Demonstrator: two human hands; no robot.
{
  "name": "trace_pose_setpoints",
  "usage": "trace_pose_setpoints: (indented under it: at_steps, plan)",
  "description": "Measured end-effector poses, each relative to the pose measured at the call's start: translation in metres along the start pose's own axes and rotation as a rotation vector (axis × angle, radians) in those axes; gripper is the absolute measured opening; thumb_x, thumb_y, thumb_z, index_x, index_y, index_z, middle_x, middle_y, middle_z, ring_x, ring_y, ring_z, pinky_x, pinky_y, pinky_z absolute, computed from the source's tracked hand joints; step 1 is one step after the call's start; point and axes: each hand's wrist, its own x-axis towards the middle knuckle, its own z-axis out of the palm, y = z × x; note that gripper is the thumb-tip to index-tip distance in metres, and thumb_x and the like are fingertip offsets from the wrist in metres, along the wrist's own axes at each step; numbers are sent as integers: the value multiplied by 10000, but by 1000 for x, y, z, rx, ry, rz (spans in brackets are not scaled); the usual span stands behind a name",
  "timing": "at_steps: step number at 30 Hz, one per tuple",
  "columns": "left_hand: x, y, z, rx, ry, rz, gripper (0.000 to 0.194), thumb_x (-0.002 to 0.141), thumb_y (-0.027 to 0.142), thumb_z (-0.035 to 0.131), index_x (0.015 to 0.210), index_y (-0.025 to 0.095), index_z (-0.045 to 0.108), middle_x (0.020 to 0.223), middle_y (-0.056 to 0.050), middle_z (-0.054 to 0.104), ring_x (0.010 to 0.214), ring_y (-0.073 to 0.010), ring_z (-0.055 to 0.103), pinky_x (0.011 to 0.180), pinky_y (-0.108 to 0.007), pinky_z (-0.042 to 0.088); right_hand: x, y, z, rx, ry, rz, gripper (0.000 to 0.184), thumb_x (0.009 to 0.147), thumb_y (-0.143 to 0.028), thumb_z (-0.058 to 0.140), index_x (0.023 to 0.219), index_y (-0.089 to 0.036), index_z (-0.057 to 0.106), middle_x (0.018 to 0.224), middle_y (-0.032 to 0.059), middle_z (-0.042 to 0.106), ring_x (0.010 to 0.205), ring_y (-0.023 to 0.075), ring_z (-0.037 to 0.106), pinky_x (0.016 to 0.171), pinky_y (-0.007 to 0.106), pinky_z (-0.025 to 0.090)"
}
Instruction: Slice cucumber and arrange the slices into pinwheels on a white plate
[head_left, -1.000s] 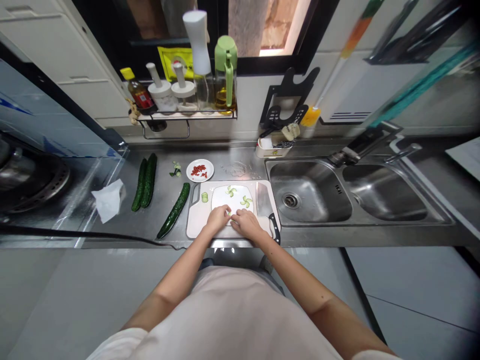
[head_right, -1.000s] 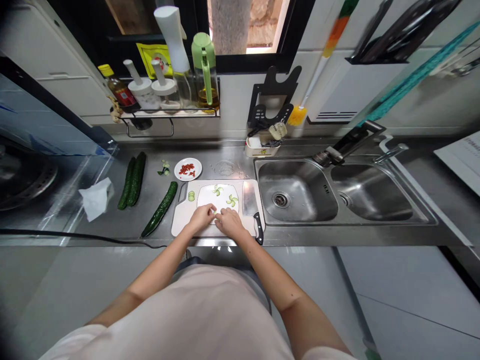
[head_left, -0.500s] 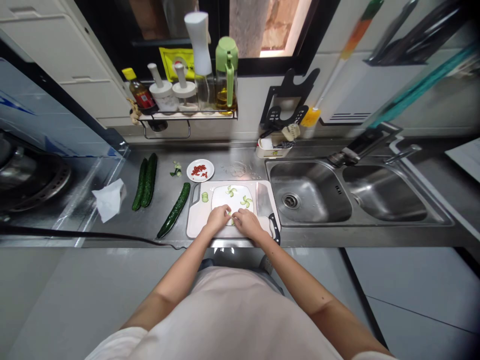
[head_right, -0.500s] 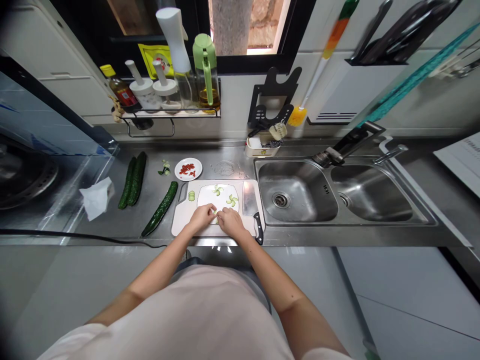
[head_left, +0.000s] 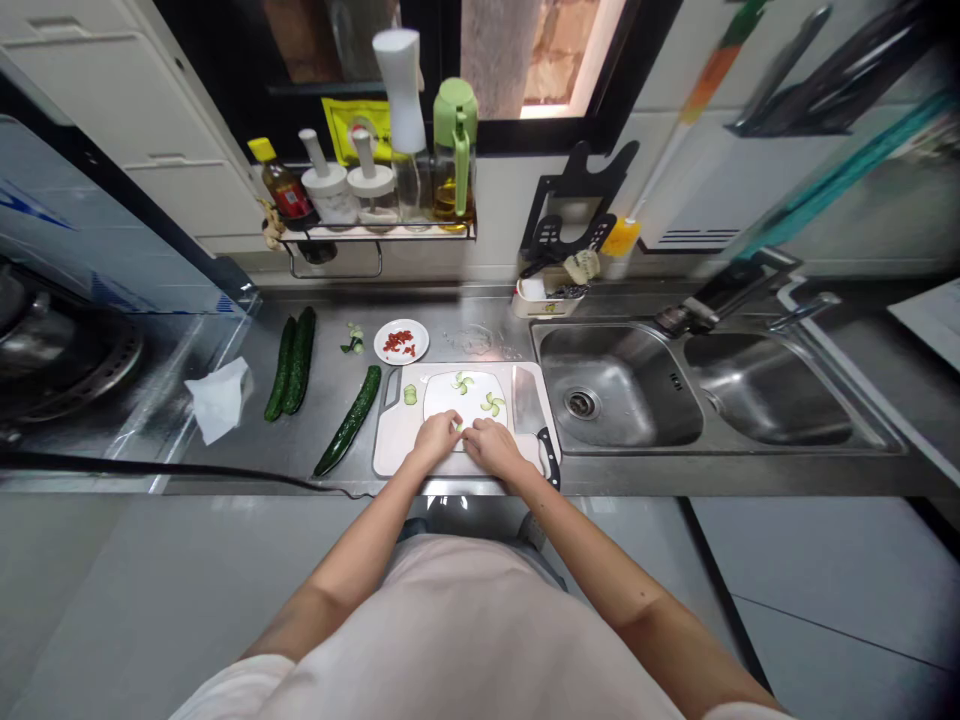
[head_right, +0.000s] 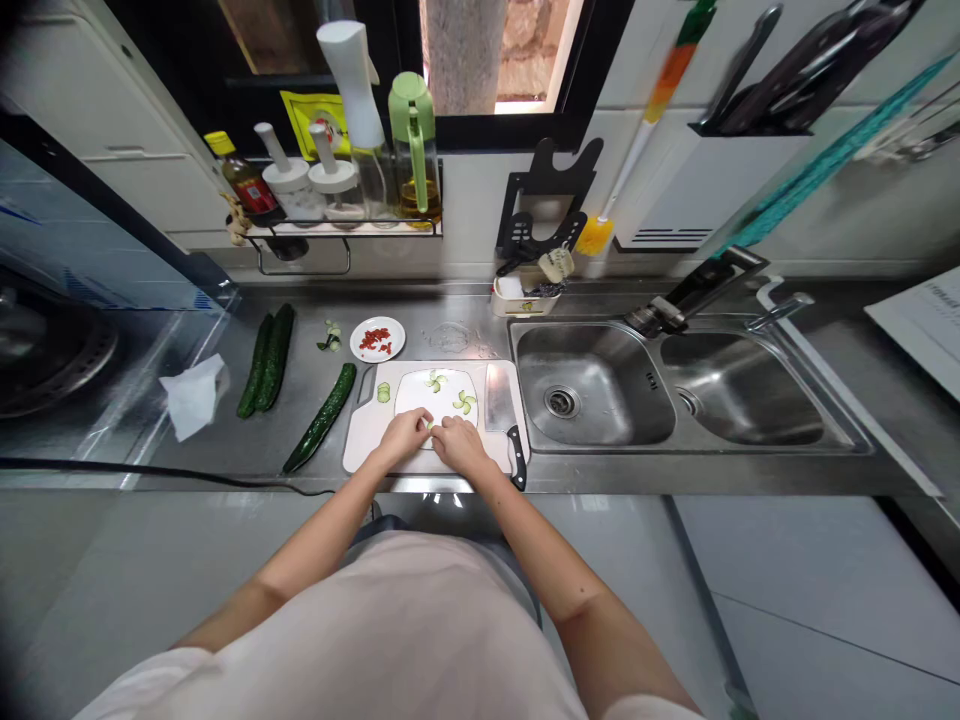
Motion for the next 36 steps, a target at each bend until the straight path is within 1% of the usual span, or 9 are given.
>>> trace_pose_setpoints:
  at_steps: [5,9,13,17,21,24,29,32,36]
  plan:
    - [-4,-4,-3,-93,45,33,276,748,118,570,1004,175,653,736,-6,656,699,-140,577,675,-232,403,-1,6,2,86,60,32,287,953,-274,412,1021,-183,675,955,86,619,906,190,531,782,269,353]
    - [-10,-8,-6,-159,126,50,242,763,134,555,975,171,666,717,-1,641,674,-132,563,666,-226,403,-2,8,3,106,95,43,287,957,-263,407,1001,-192,682,926,83,619,901,189,535,782,264,354]
    - [-16,-16,-9,-229,232,18,187,776,183,564,926,175,677,709,-6,640,678,-138,575,670,-227,410,-1,5,6,121,129,24,264,945,-267,436,988,-192,685,929,84,619,889,184,535,778,261,354]
    - [-17,-30,-13,-245,373,-76,177,776,222,566,908,182,678,717,-12,645,668,-142,579,653,-229,401,0,3,8,134,179,40,232,924,-233,464,971,-194,687,913,77,622,873,180,534,768,261,354]
    - [-15,-45,-18,-216,449,-182,181,781,251,554,903,186,672,730,-19,653,678,-149,580,660,-233,400,-2,4,11,158,214,46,210,913,-222,480,945,-197,687,896,69,620,843,175,530,734,261,350]
    - [-13,-52,-23,-169,469,-274,201,788,271,549,939,208,667,772,-24,674,740,-173,603,683,-247,401,-3,6,13,180,228,54,187,903,-219,498,927,-200,683,885,62,617,827,173,524,707,258,345]
    - [-5,-55,-31,-71,483,-459,277,809,359,558,1052,262,648,930,-44,704,879,-234,628,716,-288,407,-4,8,15,219,271,64,168,898,-210,508,893,-197,675,854,55,611,821,170,519,701,253,344]
    - [2,-55,-33,-35,483,-503,315,821,425,548,1079,265,634,958,-58,701,919,-251,628,743,-308,414,-5,8,14,247,306,60,172,897,-192,500,884,-193,671,843,53,608,812,167,519,701,251,354]
    - [10,-54,-32,45,471,-531,358,820,500,534,1049,244,637,1019,-85,687,965,-269,622,806,-345,412,-8,8,14,274,348,53,182,899,-189,486,868,-195,665,825,52,601,802,167,518,704,253,363]
